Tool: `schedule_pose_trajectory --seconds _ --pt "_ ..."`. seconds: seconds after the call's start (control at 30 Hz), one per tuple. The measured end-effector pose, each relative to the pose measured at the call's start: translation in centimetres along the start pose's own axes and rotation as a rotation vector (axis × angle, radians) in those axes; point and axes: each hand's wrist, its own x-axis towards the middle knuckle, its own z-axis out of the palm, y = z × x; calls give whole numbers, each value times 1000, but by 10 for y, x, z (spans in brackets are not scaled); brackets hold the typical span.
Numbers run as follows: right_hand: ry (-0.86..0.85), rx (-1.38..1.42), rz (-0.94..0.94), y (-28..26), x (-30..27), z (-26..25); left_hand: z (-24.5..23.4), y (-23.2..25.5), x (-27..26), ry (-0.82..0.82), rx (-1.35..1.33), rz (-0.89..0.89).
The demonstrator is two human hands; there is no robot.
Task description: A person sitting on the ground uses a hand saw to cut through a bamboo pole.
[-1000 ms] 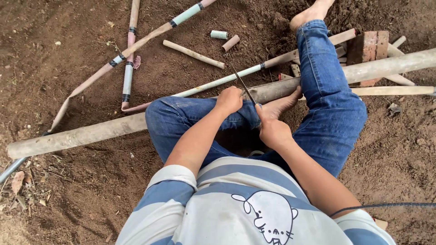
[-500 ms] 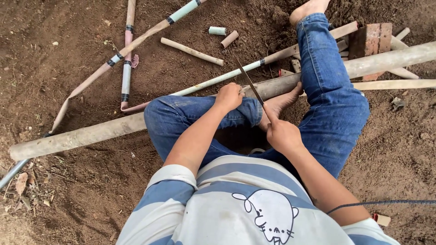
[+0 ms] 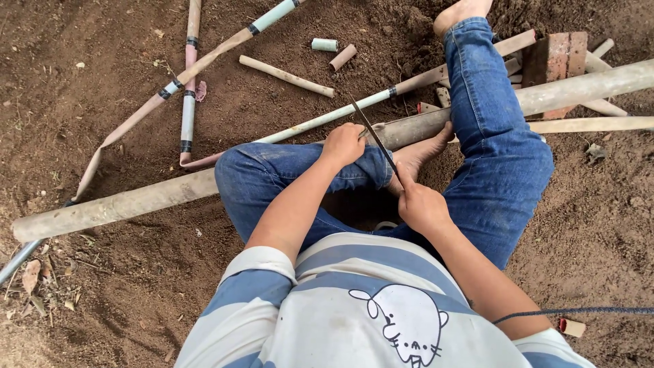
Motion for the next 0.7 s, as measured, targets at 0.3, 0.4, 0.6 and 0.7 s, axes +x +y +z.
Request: schedule_pose_trajectory --seconds 0.3,0.4,0.6,0.7 --pt "-3 -46 -62 -22 -23 -22 18 -15 11 56 64 49" --pt "0 -135 -73 -10 -2 -10 10 -9 7 71 107 120" --pt "-11 -200 -67 -39 19 -26 14 -13 6 56 66 46" --pt "-14 -428 -183 4 26 5 7 -9 4 22 37 12"
